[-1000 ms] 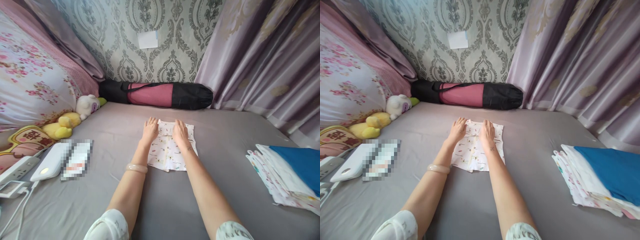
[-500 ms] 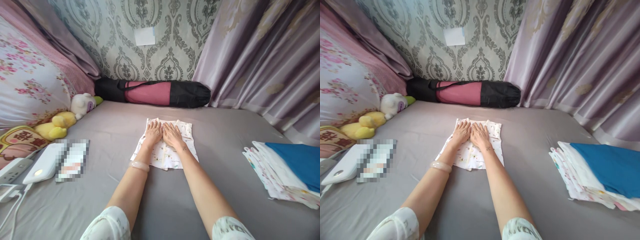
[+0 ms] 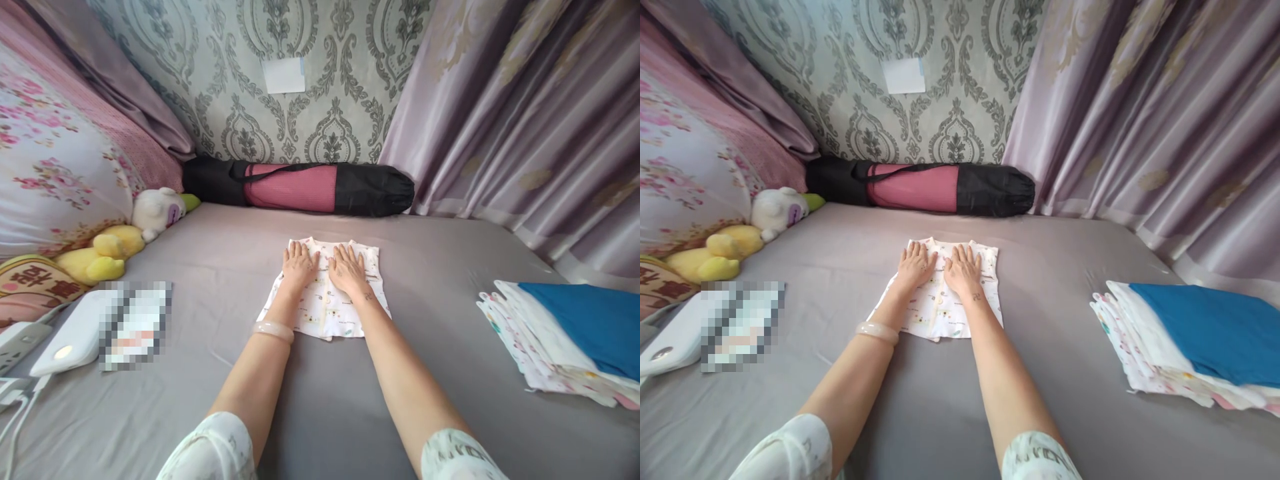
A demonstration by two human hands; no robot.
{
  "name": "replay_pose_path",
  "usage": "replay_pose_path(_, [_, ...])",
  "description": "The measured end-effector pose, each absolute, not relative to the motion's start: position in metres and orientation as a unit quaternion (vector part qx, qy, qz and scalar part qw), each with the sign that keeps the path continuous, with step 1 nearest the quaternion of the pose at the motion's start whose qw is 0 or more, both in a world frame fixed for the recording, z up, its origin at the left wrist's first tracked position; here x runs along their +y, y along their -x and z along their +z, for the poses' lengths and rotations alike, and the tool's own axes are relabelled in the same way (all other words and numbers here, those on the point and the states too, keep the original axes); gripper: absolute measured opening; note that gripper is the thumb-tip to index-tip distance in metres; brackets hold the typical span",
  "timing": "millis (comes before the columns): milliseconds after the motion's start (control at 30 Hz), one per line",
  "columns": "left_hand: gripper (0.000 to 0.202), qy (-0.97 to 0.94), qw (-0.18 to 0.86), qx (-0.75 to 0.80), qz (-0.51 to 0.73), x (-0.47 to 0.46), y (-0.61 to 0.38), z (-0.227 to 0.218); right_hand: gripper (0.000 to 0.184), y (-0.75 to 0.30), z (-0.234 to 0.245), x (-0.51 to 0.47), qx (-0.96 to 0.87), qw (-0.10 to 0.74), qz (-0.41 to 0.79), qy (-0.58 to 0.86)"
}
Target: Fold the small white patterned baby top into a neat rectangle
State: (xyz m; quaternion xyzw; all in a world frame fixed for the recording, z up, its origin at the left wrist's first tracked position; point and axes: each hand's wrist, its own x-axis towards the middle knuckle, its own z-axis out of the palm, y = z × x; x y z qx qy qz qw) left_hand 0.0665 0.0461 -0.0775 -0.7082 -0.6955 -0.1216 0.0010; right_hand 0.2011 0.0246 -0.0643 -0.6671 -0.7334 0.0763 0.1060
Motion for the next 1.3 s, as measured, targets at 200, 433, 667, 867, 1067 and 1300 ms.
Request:
replay_pose_path(200, [0.067,0.715,-0.013,-0.693,-0.093,0.045,-0.065,-0.082,0.058,-0.201,-0.069,0.024,-0.729,0.091,0.087,0.673])
replay_pose_path(433, [0.059,0.692,0.033,-0.707,-0.14,0.044,-0.064,-0.071,0.062,-0.213,-0.063,0.031,-0.674,0.103,0.057,0.729])
replay_pose_path(667, [0.064,0.694,-0.002,-0.713,-0.099,0.048,-0.059,-0.083,0.067,-0.224,-0.078,0.034,-0.624,0.078,0.065,0.774])
replay_pose_path(867, [0.062,0.682,-0.016,-0.72,-0.127,0.047,-0.056,-0.075,0.068,-0.229,-0.067,0.036,-0.619,0.086,0.082,0.776])
replay_pose_path(1067, [0.06,0.676,-0.038,-0.726,-0.121,0.048,-0.048,-0.076,0.067,-0.246,-0.067,0.037,-0.583,0.1,0.075,0.803])
replay_pose_path(1300, [0.061,0.67,-0.066,-0.73,-0.114,0.048,-0.046,-0.074,0.068,-0.251,-0.072,0.037,-0.582,0.087,0.092,0.804])
